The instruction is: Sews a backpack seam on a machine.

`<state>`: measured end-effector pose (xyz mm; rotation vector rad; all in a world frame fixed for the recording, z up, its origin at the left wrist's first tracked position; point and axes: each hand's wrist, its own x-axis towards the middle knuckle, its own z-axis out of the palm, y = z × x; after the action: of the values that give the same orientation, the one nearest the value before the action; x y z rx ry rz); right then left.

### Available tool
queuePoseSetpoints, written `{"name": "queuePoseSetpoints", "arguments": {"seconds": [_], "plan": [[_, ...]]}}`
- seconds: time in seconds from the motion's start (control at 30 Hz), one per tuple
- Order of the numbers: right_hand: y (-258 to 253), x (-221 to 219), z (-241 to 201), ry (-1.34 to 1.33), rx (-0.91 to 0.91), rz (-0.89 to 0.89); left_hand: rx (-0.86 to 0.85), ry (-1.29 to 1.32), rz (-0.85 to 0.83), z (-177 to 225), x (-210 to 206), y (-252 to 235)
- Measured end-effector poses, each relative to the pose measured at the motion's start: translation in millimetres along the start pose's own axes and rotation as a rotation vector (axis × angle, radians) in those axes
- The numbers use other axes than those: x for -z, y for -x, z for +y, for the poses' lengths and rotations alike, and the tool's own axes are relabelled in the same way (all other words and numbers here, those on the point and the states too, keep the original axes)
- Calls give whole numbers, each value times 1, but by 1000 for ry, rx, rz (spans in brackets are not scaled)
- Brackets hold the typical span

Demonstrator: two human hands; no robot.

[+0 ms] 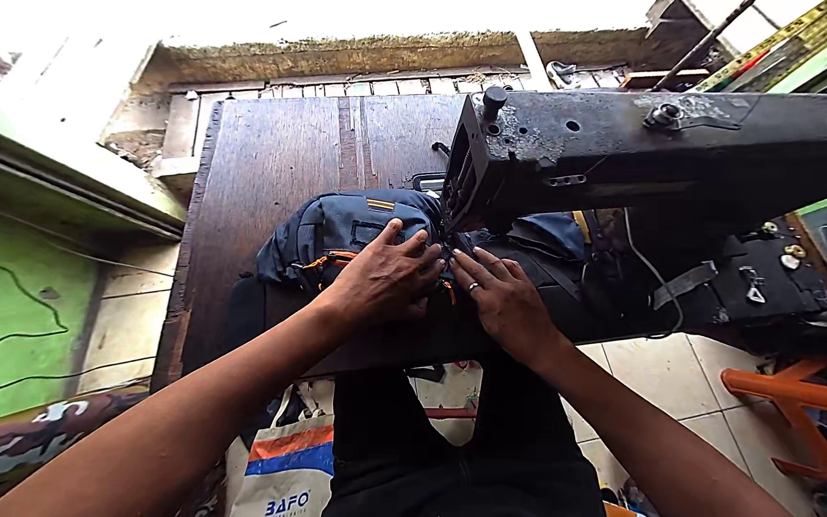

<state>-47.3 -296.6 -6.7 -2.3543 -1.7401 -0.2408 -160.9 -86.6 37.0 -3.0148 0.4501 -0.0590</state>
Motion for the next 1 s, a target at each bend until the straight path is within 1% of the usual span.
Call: {"name": "queuePoseSetpoints", "arguments": {"seconds": [0.13, 0.67, 0.87, 1.0], "plan": [[-1, 4, -1, -16, -23, -47, -19, 6, 2, -3, -2, 1], [-6, 5, -8, 22, -83, -62, 2, -13, -88, -9, 7, -6], [-8, 2, -4, -7, -89, -30, -15, -9, -53, -12, 6, -7], [-3, 2, -8, -26, -113, 24, -65, 17, 49, -12, -2, -1]]}}
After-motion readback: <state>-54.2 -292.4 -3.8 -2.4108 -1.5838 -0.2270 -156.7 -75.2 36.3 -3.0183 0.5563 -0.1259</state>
